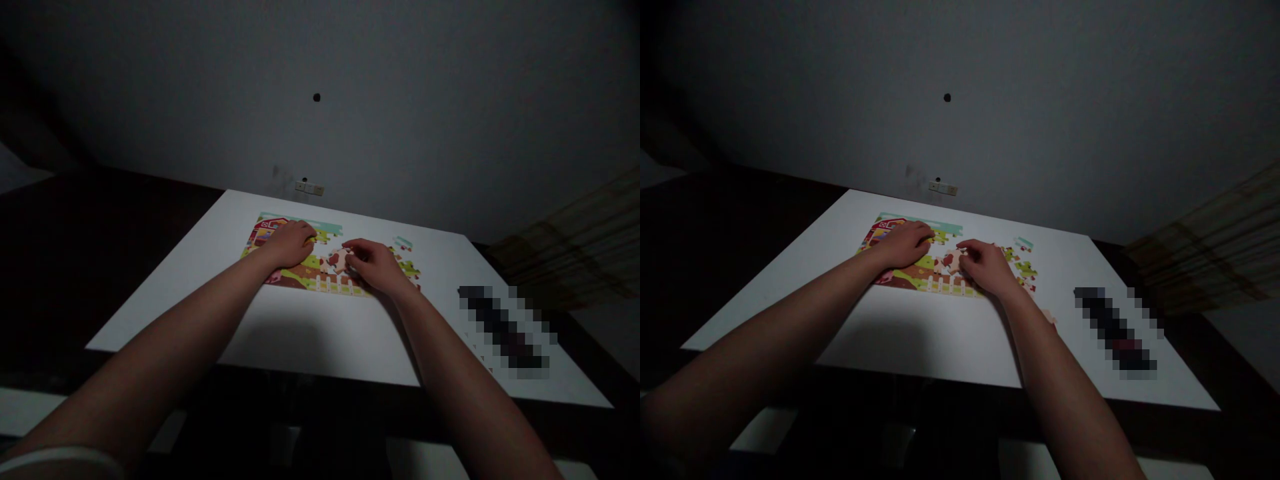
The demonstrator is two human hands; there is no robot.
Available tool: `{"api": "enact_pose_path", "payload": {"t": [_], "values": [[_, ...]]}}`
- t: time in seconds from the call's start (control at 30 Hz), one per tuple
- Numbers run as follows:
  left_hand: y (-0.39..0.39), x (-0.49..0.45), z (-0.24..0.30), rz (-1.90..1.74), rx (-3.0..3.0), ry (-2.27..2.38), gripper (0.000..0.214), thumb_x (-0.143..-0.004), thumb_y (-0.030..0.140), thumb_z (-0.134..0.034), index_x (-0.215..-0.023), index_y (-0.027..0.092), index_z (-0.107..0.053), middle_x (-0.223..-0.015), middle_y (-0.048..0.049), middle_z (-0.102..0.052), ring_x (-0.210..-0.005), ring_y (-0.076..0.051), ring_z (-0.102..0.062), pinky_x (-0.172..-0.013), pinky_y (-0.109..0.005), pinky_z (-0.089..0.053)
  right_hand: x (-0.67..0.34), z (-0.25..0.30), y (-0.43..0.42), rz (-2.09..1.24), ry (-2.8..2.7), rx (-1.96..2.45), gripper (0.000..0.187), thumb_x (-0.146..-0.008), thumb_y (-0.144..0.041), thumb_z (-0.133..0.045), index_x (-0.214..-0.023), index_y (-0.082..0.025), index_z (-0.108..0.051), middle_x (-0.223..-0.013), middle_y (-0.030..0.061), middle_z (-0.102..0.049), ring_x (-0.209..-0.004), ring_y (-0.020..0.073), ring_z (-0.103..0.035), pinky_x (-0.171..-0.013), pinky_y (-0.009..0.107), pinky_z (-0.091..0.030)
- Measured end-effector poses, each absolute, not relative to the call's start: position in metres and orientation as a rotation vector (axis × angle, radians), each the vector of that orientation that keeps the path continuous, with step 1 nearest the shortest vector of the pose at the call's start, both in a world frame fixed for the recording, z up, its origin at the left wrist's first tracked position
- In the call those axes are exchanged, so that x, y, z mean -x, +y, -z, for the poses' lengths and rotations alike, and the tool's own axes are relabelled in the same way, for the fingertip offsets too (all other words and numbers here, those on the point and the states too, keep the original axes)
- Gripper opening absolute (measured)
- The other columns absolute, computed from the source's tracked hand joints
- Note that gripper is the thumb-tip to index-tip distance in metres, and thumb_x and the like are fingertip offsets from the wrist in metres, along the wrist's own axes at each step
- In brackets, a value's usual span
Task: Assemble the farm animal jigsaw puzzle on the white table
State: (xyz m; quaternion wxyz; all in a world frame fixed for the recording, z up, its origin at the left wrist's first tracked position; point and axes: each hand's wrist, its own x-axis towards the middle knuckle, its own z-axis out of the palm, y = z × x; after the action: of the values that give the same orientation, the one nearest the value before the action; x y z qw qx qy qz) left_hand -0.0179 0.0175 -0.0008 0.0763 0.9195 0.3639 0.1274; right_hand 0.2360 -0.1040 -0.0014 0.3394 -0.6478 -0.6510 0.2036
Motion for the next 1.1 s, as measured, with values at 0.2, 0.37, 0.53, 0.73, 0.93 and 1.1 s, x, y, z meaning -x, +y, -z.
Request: {"api": "enact_pose_path", "payload": {"t": [0.2, 0.37, 0.53, 0.73, 0.93, 1.1], "values": [[0.018, 0.019, 0.000, -0.373, -2.758, 1.074, 0.048, -0.111, 0.036, -0.050, -0.147, 0.019, -0.076, -0.151, -0.0163, -0.074, -0.138, -0.036, -0.067, -0.121, -0.052, -0.052, -0.235, 0.001, -0.101, -0.483, -1.638, 1.802, 0.018, -0.091, -0.036, -0.076, -0.097, -0.022, -0.085, -0.087, 0.0057, -0.084, -0.073, 0.0212, -0.074, -0.063, 0.031, -0.049], [0.017, 0.018, -0.001, -0.362, -2.759, 1.085, 0.049, -0.110, 0.035, -0.051, -0.148, 0.018, -0.076, -0.153, -0.0170, -0.073, -0.141, -0.037, -0.066, -0.124, -0.053, -0.051, -0.227, 0.003, -0.102, -0.706, -1.389, 1.770, 0.022, -0.087, -0.044, -0.083, -0.085, -0.023, -0.078, -0.074, 0.0071, -0.081, -0.059, 0.0200, -0.069, -0.051, 0.028, -0.048], [0.016, 0.017, -0.002, -0.356, -2.752, 1.108, 0.046, -0.110, 0.034, -0.052, -0.147, 0.020, -0.076, -0.153, -0.0152, -0.073, -0.141, -0.036, -0.066, -0.122, -0.052, -0.052, -0.219, -0.003, -0.106, -0.899, -1.180, 1.684, 0.024, -0.080, -0.040, -0.090, -0.081, -0.023, -0.073, -0.073, 0.0072, -0.080, -0.052, 0.0165, -0.066, -0.046, 0.026, -0.049], [0.016, 0.017, -0.002, -0.360, -2.733, 1.112, 0.044, -0.111, 0.034, -0.051, -0.145, 0.021, -0.076, -0.153, -0.0154, -0.073, -0.140, -0.036, -0.066, -0.120, -0.053, -0.053, -0.217, -0.010, -0.108, -0.966, -1.117, 1.674, 0.028, -0.079, -0.038, -0.093, -0.080, -0.023, -0.069, -0.071, 0.0066, -0.080, -0.051, 0.0146, -0.065, -0.043, 0.023, -0.047], [0.017, 0.016, 0.002, -0.372, -2.747, 1.094, 0.045, -0.111, 0.034, -0.051, -0.146, 0.021, -0.076, -0.152, -0.0158, -0.073, -0.141, -0.037, -0.065, -0.123, -0.056, -0.052, -0.224, -0.002, -0.108, -0.873, -1.326, 1.671, 0.028, -0.082, -0.039, -0.088, -0.096, -0.025, -0.069, -0.080, 0.0027, -0.079, -0.060, 0.0184, -0.072, -0.053, 0.029, -0.054], [0.016, 0.015, 0.003, -0.373, -2.743, 1.125, 0.042, -0.111, 0.033, -0.052, -0.144, 0.022, -0.076, -0.152, -0.0147, -0.073, -0.142, -0.037, -0.065, -0.122, -0.055, -0.053, -0.229, -0.002, -0.110, -0.464, -1.819, 1.760, 0.025, -0.096, -0.040, -0.075, -0.112, -0.021, -0.082, -0.085, 0.0055, -0.081, -0.072, 0.0218, -0.071, -0.066, 0.035, -0.047]]}}
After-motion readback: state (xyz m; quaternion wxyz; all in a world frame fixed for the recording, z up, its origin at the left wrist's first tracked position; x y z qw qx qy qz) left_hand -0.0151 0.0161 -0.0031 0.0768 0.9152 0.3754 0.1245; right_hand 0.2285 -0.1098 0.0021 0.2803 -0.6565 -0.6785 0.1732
